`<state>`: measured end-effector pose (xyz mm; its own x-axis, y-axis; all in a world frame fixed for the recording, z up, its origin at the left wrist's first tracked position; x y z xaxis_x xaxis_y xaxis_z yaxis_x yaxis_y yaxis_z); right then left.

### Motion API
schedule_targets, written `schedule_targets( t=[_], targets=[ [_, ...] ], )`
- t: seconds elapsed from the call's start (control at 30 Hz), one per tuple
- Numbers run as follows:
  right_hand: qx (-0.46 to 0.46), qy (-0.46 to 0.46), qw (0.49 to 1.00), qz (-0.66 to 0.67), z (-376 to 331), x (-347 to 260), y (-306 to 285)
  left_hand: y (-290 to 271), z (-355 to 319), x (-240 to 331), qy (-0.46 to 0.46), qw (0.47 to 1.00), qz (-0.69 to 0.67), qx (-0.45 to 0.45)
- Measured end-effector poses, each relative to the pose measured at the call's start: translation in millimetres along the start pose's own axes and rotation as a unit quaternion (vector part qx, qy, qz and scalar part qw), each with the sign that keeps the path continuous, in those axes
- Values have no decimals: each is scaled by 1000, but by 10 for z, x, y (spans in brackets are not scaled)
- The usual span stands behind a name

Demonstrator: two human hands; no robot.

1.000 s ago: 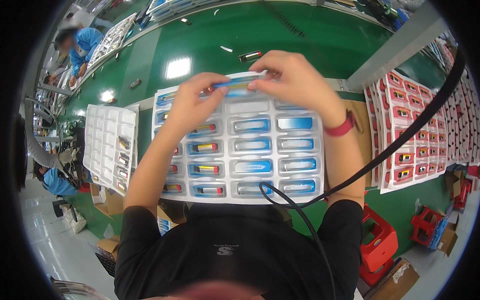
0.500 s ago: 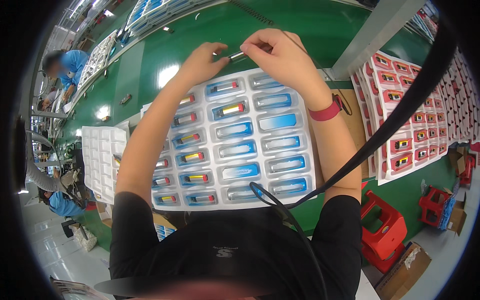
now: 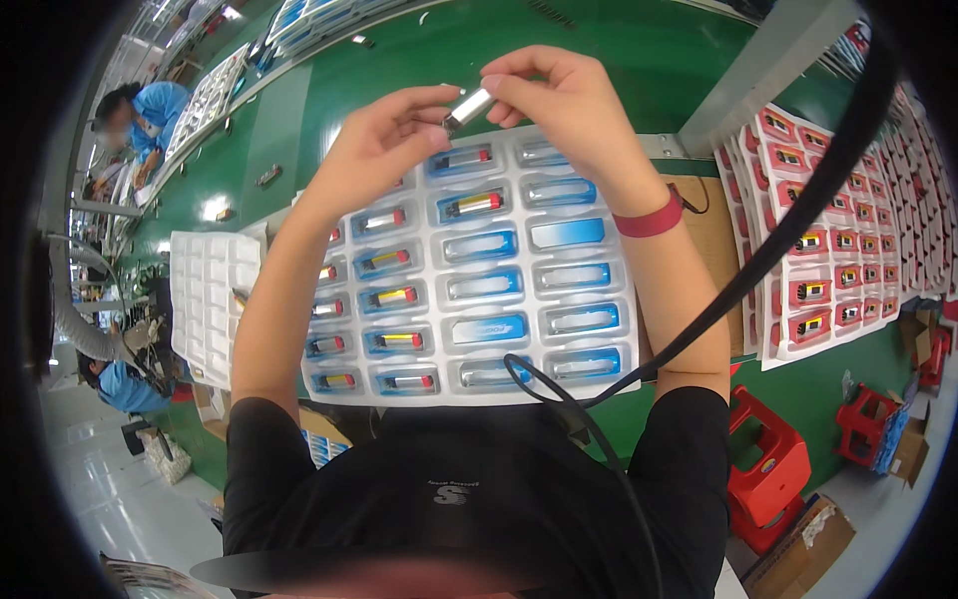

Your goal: The person assembles small electronic components into plastic housings by hand.

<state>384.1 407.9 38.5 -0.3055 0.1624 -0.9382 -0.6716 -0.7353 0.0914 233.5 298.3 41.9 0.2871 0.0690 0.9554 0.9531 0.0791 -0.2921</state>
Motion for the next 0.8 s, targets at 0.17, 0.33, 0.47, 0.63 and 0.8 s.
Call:
schedule_targets(
  t=[0.17, 0.33, 0.47, 0.63, 0.8],
  targets=[
    [4, 5, 998, 60, -60, -29, 150, -92, -420, 236, 142, 968, 172, 115],
    [-9, 23, 998, 51, -132, -75, 311, -97, -526, 267, 218, 929, 225, 198],
    [-50, 15, 999, 13, -153, -72, 342, -81, -520, 296, 246, 905, 228, 261],
    [-66, 8, 995, -77, -164, -151, 301, -66, -269, -185, 82, 982, -31, 169],
    [-6, 28, 998, -62, -79, -287, 53, 343, -525, -182, 57, 980, 180, 64]
  ],
)
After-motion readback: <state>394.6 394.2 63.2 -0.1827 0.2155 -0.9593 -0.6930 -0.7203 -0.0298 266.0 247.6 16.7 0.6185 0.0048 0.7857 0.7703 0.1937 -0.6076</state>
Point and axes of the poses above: each hand's wrist, its own z-axis towards the middle knuckle, its own y-axis out of the palm, x = y × z, the point moved 8 cm from there along z, towards the middle knuckle, and after that the axes turned 6 degrees about -y, right-handed, at the moved point
